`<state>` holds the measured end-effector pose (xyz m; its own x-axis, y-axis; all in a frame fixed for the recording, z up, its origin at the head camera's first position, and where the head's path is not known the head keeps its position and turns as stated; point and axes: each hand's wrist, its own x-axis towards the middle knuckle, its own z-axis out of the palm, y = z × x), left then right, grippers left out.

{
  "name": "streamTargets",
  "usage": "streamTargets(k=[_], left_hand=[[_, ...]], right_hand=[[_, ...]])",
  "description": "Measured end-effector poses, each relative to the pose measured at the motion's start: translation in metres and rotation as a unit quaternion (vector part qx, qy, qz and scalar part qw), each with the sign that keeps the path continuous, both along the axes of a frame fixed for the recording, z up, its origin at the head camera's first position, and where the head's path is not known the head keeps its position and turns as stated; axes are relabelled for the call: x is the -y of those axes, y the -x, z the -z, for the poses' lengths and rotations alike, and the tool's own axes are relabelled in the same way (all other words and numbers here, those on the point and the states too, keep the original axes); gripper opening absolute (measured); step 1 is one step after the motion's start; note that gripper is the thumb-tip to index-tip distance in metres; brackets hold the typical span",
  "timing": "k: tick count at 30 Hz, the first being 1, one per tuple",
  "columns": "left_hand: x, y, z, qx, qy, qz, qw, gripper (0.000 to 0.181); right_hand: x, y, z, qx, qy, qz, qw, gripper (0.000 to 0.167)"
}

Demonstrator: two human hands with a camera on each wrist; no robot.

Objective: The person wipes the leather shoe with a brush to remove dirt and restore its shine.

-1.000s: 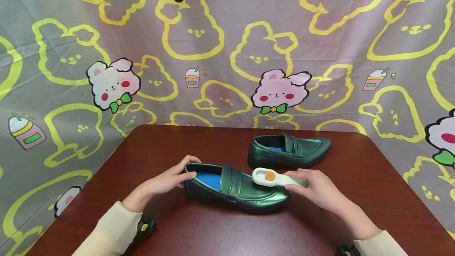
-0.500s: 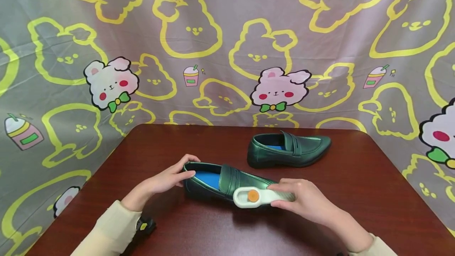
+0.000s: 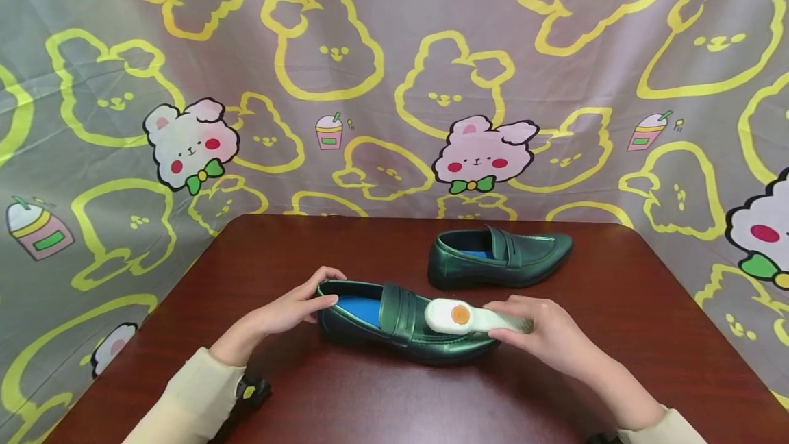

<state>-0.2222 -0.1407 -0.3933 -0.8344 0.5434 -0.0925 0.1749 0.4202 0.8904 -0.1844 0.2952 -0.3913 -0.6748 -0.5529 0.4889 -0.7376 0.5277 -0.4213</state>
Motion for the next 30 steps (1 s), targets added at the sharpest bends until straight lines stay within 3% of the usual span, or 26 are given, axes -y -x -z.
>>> streamTargets(k=[4,7,13,18,20,25,28,30], left_hand=[[0.001,0.000,0.000,-0.001,-0.001,0.001,1.0000,0.042],[0.001,0.000,0.000,-0.001,-0.002,0.004,1.0000,0.042],[0.001,0.000,0.000,0.001,0.003,0.003,1.0000,0.043],[0.002,-0.001,0.001,0.001,0.002,0.002,1.0000,0.043],[0.002,-0.001,0.002,0.001,0.002,0.002,1.0000,0.043],[0.001,-0.001,0.002,0.001,0.003,0.001,1.0000,0.043],[0.001,0.000,0.001,-0.001,0.005,0.000,1.0000,0.043],[0.000,0.000,0.001,-0.001,0.006,0.000,1.0000,0.042]], right_hand=[[0.007,-0.008,0.001,0.018,-0.018,-0.066,0.9975,0.039],[0.005,-0.007,0.001,0.021,-0.033,-0.067,0.9970,0.039],[-0.014,0.006,0.004,0.064,-0.027,0.009,0.9975,0.033],[-0.022,0.012,0.003,0.066,-0.027,0.084,0.9939,0.030],[-0.019,0.010,0.002,0.064,-0.022,0.069,0.9953,0.031],[-0.005,0.002,-0.003,0.077,-0.017,-0.047,0.9957,0.033],[-0.005,0.005,-0.003,0.087,-0.030,-0.044,0.9948,0.031],[-0.011,0.012,-0.002,0.107,-0.037,-0.003,0.9936,0.030]])
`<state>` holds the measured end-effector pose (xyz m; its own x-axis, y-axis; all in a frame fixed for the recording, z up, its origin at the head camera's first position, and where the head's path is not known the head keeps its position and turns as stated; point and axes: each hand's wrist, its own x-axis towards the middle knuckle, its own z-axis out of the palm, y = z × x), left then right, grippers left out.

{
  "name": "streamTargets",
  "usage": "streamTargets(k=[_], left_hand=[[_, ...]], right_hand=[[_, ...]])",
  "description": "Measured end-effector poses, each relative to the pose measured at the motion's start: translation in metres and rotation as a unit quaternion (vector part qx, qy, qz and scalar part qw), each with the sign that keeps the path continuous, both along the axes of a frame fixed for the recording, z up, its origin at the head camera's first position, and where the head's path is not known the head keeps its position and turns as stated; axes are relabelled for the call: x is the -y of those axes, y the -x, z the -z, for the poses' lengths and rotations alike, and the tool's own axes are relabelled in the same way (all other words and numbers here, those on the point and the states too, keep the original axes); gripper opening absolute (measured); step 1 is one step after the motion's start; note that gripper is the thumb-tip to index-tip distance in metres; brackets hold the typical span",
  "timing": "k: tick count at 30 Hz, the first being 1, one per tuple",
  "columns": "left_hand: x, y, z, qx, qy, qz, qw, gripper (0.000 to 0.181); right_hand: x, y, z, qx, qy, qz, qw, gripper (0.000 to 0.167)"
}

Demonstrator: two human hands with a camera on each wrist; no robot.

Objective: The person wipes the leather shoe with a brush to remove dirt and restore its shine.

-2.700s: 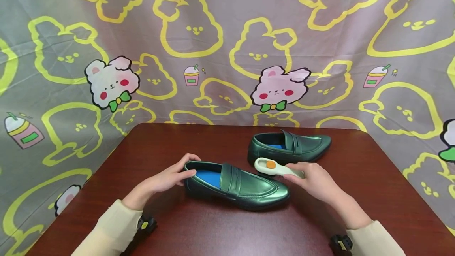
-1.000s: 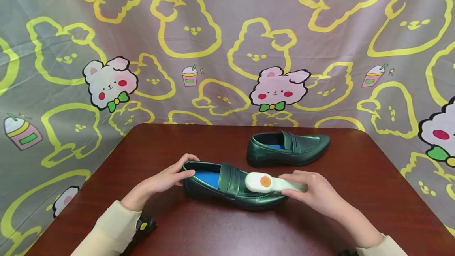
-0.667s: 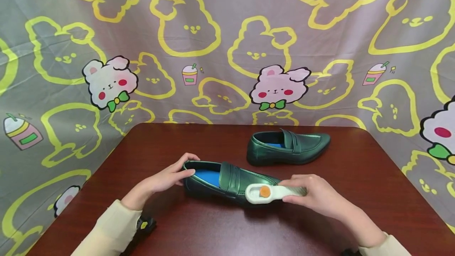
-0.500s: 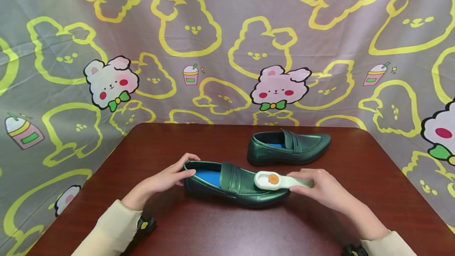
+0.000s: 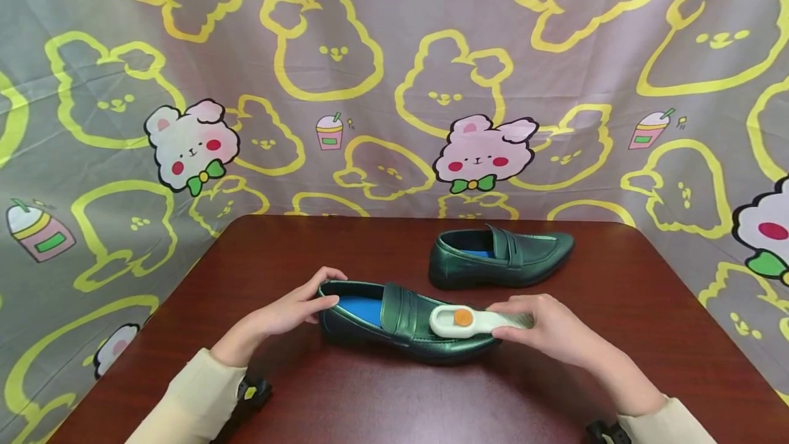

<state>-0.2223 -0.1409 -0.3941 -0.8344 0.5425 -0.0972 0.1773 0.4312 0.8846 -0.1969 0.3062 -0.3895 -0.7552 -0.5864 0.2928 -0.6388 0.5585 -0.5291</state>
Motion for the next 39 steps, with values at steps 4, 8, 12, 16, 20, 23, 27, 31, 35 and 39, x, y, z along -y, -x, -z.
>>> streamTargets(k=[4,8,12,16,20,23,27,31,35,39], left_hand=[[0.000,0.000,0.000,0.001,0.000,-0.002,1.0000,0.042],[-0.001,-0.001,0.000,0.003,-0.001,-0.003,1.0000,0.042],[0.000,0.000,0.000,0.000,-0.002,-0.003,1.0000,0.043],[0.001,0.001,0.002,-0.002,-0.002,-0.002,1.0000,0.042],[0.001,0.002,0.004,-0.002,-0.001,-0.005,1.0000,0.043],[0.001,0.002,0.005,-0.002,0.000,-0.006,1.0000,0.043],[0.001,0.002,0.005,-0.002,-0.002,-0.004,1.0000,0.043],[0.000,0.002,0.004,-0.001,-0.004,-0.002,1.0000,0.043],[0.000,0.002,0.003,-0.002,-0.003,-0.001,1.0000,0.041],[0.000,0.002,0.002,-0.001,-0.004,0.000,1.0000,0.040]], right_hand=[[-0.013,0.012,0.001,0.018,-0.020,0.093,0.9953,0.031],[-0.015,0.012,-0.001,0.006,-0.019,0.133,0.9909,0.031],[-0.010,0.003,-0.006,0.025,0.010,0.101,0.9945,0.028],[-0.008,-0.003,-0.007,0.042,0.001,0.070,0.9966,0.030],[-0.015,-0.003,-0.002,0.038,-0.007,0.083,0.9958,0.030],[-0.022,-0.002,0.003,0.017,-0.001,0.106,0.9942,0.027],[-0.028,-0.003,0.004,-0.042,-0.009,0.138,0.9894,0.025],[-0.030,-0.011,0.002,-0.046,0.005,0.144,0.9886,0.026],[-0.029,-0.020,0.003,-0.001,0.019,0.113,0.9934,0.029],[-0.032,-0.022,0.006,0.019,0.009,0.096,0.9952,0.030]])
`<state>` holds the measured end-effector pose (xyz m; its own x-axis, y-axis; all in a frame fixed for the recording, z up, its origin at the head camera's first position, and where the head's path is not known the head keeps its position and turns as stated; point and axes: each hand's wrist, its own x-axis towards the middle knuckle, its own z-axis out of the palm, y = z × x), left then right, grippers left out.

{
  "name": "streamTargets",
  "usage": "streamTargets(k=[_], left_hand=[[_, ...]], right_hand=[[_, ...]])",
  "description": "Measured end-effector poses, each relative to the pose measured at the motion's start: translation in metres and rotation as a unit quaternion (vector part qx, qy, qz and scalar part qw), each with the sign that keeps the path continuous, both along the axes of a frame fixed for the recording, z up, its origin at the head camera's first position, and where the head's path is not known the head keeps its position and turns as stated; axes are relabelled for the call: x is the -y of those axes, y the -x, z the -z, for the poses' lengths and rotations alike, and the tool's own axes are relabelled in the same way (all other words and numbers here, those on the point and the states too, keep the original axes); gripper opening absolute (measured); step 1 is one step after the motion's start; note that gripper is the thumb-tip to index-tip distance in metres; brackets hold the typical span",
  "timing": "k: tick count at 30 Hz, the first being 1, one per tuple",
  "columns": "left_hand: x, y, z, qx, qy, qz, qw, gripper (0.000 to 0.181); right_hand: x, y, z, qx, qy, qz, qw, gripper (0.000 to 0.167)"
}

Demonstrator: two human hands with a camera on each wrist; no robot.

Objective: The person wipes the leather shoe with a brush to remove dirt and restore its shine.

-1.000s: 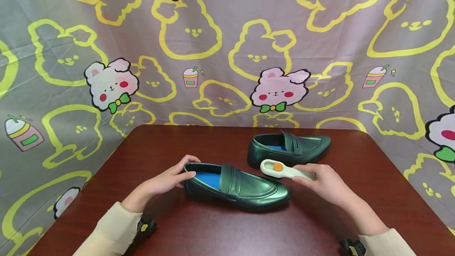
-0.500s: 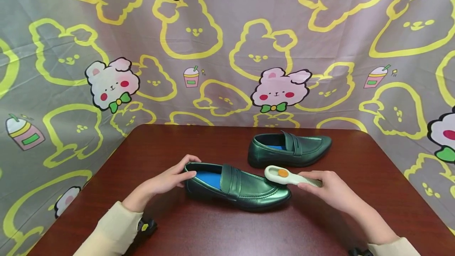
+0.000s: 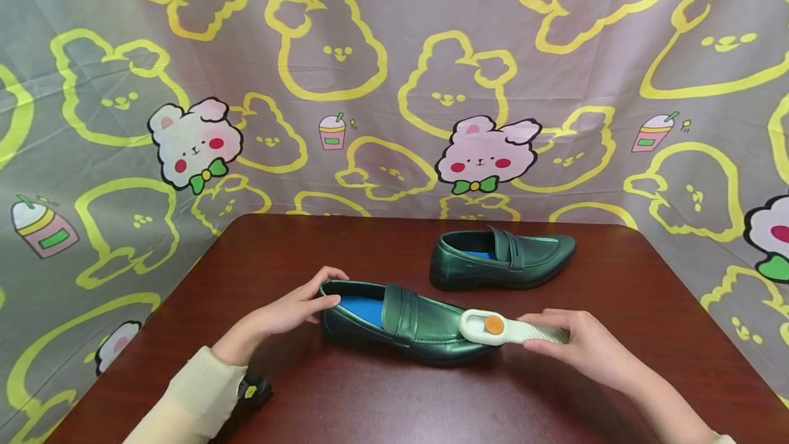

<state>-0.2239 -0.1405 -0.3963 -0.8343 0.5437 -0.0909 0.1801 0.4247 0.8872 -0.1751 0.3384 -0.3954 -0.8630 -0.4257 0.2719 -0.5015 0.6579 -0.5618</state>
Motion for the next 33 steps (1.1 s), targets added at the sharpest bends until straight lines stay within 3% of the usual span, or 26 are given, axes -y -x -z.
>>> streamTargets(k=[2,8,10,13,17,20,23,28,33], left_hand=[[0.000,0.000,-0.001,0.000,-0.002,0.001,1.0000,0.040],[-0.001,-0.001,0.001,0.001,-0.004,0.001,1.0000,0.040],[-0.001,-0.001,0.002,0.002,-0.004,0.002,1.0000,0.041],[0.000,-0.001,0.002,0.002,-0.004,0.001,1.0000,0.041],[0.001,-0.001,0.000,0.002,-0.004,-0.001,1.0000,0.041],[0.001,0.000,-0.001,0.001,-0.002,-0.001,1.0000,0.041],[0.001,0.000,-0.001,-0.002,0.000,-0.002,1.0000,0.041],[0.000,-0.001,0.000,-0.004,0.002,-0.003,1.0000,0.041],[0.001,-0.001,0.000,-0.004,0.002,-0.004,1.0000,0.041]], right_hand=[[-0.004,0.002,0.003,-0.004,0.001,0.006,1.0000,0.029],[-0.015,0.007,0.007,-0.088,-0.011,0.048,0.9949,0.030],[-0.017,0.004,0.007,-0.096,-0.009,0.057,0.9937,0.032],[-0.017,-0.004,0.004,-0.065,-0.006,0.065,0.9957,0.032],[-0.008,-0.015,-0.001,-0.010,-0.008,0.043,0.9990,0.033],[-0.003,-0.018,-0.001,-0.007,-0.004,-0.001,1.0000,0.033],[-0.006,-0.015,0.002,-0.009,-0.006,-0.015,0.9998,0.033],[-0.026,-0.006,0.007,0.005,-0.005,0.036,0.9993,0.032],[-0.034,-0.002,0.004,-0.011,-0.007,0.079,0.9968,0.033]])
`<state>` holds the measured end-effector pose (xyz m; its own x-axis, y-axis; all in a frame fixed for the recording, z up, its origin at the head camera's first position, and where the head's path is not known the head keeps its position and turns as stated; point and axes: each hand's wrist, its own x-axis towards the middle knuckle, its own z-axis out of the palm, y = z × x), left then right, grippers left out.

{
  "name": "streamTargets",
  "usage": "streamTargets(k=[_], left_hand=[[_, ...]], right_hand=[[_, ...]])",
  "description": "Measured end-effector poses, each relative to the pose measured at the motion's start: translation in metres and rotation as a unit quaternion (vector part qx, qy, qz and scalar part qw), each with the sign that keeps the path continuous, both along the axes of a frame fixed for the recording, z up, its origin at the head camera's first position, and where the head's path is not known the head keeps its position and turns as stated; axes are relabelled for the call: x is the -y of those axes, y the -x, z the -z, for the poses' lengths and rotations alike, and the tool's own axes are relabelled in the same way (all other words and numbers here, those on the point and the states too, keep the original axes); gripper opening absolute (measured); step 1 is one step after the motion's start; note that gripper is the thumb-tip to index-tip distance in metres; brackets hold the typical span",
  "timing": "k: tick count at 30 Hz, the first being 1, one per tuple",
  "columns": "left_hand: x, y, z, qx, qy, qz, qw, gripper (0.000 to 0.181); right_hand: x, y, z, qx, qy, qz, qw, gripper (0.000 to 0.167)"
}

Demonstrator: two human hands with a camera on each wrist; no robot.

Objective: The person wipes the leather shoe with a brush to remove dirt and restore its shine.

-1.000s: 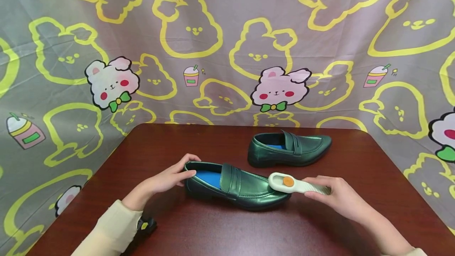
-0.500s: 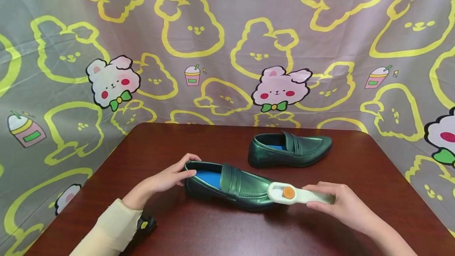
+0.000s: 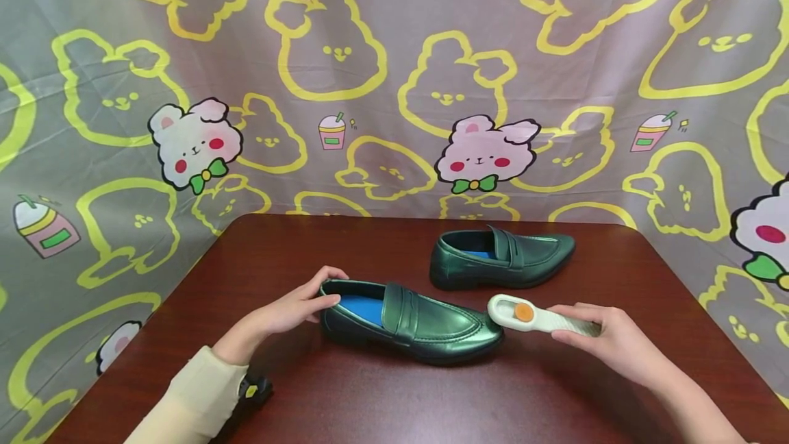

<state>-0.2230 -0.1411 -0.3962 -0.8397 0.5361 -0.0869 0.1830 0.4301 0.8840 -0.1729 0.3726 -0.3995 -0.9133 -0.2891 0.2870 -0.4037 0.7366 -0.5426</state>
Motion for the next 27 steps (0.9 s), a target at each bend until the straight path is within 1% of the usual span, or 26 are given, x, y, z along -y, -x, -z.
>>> streamTargets(k=[3,5,7,9,10,12,13,15,16,18,21,23,25,27], left_hand=[[0.000,0.000,0.000,0.003,-0.002,0.001,1.0000,0.041],[0.000,-0.001,0.000,0.006,-0.003,0.003,1.0000,0.041],[0.000,-0.001,0.000,0.007,-0.003,0.004,1.0000,0.041],[0.000,-0.001,0.000,0.007,-0.003,0.004,1.0000,0.042],[0.000,-0.001,0.000,0.008,-0.004,0.004,1.0000,0.042],[0.000,-0.001,0.000,0.006,-0.003,0.003,1.0000,0.042],[0.000,-0.001,0.000,0.005,-0.003,0.002,1.0000,0.042],[0.000,-0.001,-0.001,0.004,-0.001,0.002,1.0000,0.041],[0.000,-0.001,-0.001,0.004,-0.001,0.003,1.0000,0.041],[0.000,-0.001,-0.001,0.002,0.001,0.005,1.0000,0.041],[0.000,-0.001,-0.001,0.000,-0.001,0.007,1.0000,0.041],[0.001,-0.001,-0.001,-0.003,-0.003,0.007,1.0000,0.041],[0.000,-0.001,-0.001,-0.004,-0.004,0.007,1.0000,0.041],[0.000,-0.001,0.000,-0.003,-0.003,0.007,1.0000,0.041]], right_hand=[[0.012,-0.004,-0.004,-0.003,-0.008,0.003,1.0000,0.031],[0.025,-0.007,-0.005,-0.008,-0.002,-0.026,0.9996,0.031],[0.041,-0.010,-0.004,-0.020,0.010,-0.074,0.9970,0.032],[0.056,-0.012,-0.001,-0.044,0.022,-0.124,0.9911,0.035],[0.063,-0.012,0.000,-0.060,0.027,-0.150,0.9864,0.037],[0.073,-0.011,0.002,-0.089,0.027,-0.187,0.9780,0.039],[0.075,-0.010,0.003,-0.100,0.025,-0.200,0.9744,0.040],[0.076,-0.008,0.005,-0.115,0.016,-0.208,0.9713,0.042],[0.073,-0.007,0.005,-0.115,0.014,-0.206,0.9717,0.042],[0.063,-0.006,0.006,-0.091,0.019,-0.191,0.9772,0.042],[0.038,-0.005,0.008,-0.041,0.029,-0.141,0.9888,0.038],[0.021,-0.004,0.009,-0.003,0.038,-0.102,0.9941,0.035],[0.006,-0.004,0.009,0.017,0.037,-0.065,0.9970,0.034],[-0.005,-0.004,0.008,0.020,0.035,-0.035,0.9986,0.034]])
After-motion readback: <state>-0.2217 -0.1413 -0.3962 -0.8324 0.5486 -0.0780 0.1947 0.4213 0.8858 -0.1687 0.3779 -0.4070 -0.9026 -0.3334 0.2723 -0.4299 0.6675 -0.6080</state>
